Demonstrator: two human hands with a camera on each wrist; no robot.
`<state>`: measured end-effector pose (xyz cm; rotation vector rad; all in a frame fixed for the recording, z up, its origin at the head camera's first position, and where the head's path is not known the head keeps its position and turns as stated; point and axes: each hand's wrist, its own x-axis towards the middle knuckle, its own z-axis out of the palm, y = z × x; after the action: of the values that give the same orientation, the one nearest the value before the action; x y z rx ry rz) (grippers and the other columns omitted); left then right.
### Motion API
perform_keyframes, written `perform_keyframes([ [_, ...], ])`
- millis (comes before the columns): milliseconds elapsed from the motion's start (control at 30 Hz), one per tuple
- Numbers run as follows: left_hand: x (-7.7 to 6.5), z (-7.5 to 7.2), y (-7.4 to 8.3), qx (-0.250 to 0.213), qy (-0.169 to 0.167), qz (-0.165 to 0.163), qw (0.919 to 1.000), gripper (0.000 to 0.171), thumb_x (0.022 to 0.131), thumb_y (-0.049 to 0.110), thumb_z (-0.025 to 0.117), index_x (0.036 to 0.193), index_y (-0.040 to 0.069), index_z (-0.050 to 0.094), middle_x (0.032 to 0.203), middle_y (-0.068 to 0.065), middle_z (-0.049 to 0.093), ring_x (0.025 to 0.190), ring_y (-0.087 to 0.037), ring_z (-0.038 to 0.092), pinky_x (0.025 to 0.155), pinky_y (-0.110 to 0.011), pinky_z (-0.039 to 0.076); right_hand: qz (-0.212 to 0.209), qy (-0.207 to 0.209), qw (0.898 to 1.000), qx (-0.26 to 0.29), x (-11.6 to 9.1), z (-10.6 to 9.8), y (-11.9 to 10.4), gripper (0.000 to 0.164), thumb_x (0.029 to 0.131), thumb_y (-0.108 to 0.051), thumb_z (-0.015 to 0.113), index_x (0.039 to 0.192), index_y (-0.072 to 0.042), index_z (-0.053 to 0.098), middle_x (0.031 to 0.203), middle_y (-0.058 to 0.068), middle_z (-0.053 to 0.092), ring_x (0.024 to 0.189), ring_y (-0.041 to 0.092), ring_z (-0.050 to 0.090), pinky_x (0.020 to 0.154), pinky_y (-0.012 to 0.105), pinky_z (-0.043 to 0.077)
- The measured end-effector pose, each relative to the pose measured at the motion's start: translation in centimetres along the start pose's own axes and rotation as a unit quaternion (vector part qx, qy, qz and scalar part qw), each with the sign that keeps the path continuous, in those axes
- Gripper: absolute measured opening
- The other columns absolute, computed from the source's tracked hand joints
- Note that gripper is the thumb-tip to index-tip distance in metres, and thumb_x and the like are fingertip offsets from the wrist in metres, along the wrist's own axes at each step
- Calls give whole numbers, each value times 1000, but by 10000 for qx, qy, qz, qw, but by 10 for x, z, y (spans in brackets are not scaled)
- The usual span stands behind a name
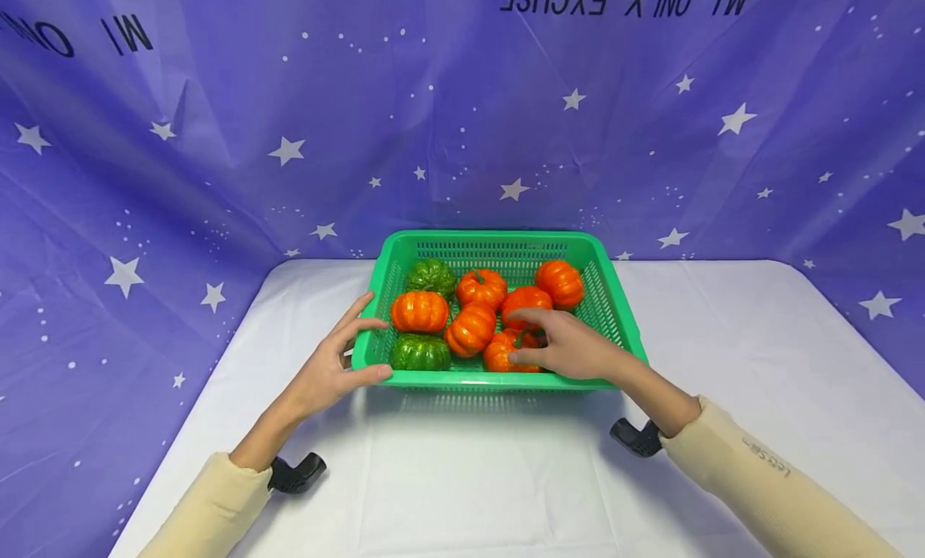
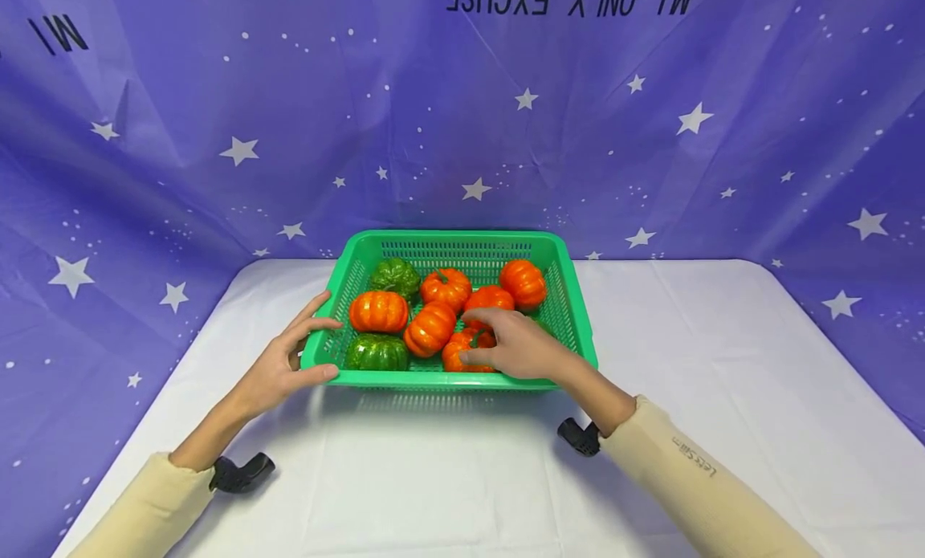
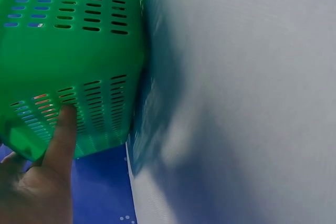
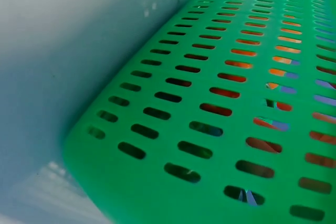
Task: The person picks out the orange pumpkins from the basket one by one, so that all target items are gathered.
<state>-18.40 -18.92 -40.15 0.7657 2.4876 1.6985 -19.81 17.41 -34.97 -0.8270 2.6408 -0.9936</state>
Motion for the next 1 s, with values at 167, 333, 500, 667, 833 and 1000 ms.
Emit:
perform_keyframes([
  [167, 1, 1, -2, -78, 36, 106, 9999, 49, 87, 13, 74, 130, 0, 55, 165, 1, 6, 136, -41, 38, 88, -32, 51, 152, -67, 9998, -90, 2, 1, 1, 58, 89, -27, 76, 136, 0, 56, 113, 6, 65, 81, 18, 55, 75, 35, 48],
  [333, 0, 2, -2, -160, 54, 157, 9997, 47, 87, 11, 73, 129, -3, 55, 165, 0, 6, 130, -39, 44, 83, -30, 52, 246, -220, 9992, -216, 5, 1, 3, 50, 86, -26, 78, 128, -4, 63, 83, -2, 62, 74, 17, 54, 69, 34, 47],
  [500, 0, 2, -2, -194, 88, 183, 9996, 47, 87, 10, 73, 128, -3, 55, 165, 0, 6, 129, -39, 45, 82, -29, 52, 78, -340, 9985, -427, 9, 1, 3, 51, 84, -25, 80, 127, -1, 64, 96, -1, 65, 76, 16, 52, 73, 34, 46],
  [667, 0, 2, -1, -222, 71, 185, 9996, 47, 87, 10, 73, 128, -3, 55, 165, 0, 6, 128, -39, 46, 82, -29, 52, -38, -448, 9973, -586, 14, 1, 4, 53, 84, -22, 80, 128, 2, 63, 99, 0, 65, 76, 16, 51, 70, 33, 45],
  [833, 1, 2, -2, -263, 80, 198, 9994, 46, 87, 9, 73, 128, -3, 56, 165, 0, 6, 129, -40, 45, 82, -29, 52, -222, -546, 9940, -923, 16, 2, 5, 53, 84, -22, 80, 129, 1, 63, 115, 6, 66, 87, 18, 52, 83, 38, 41],
  [1000, 0, 2, -3, -321, 88, 194, 9993, 45, 87, 8, 72, 128, -2, 56, 165, 0, 6, 129, -41, 44, 80, -29, 53, -290, -627, 9913, -1124, 18, 2, 4, 57, 82, -20, 81, 131, 3, 61, 128, 13, 62, 99, 23, 54, 93, 43, 35],
])
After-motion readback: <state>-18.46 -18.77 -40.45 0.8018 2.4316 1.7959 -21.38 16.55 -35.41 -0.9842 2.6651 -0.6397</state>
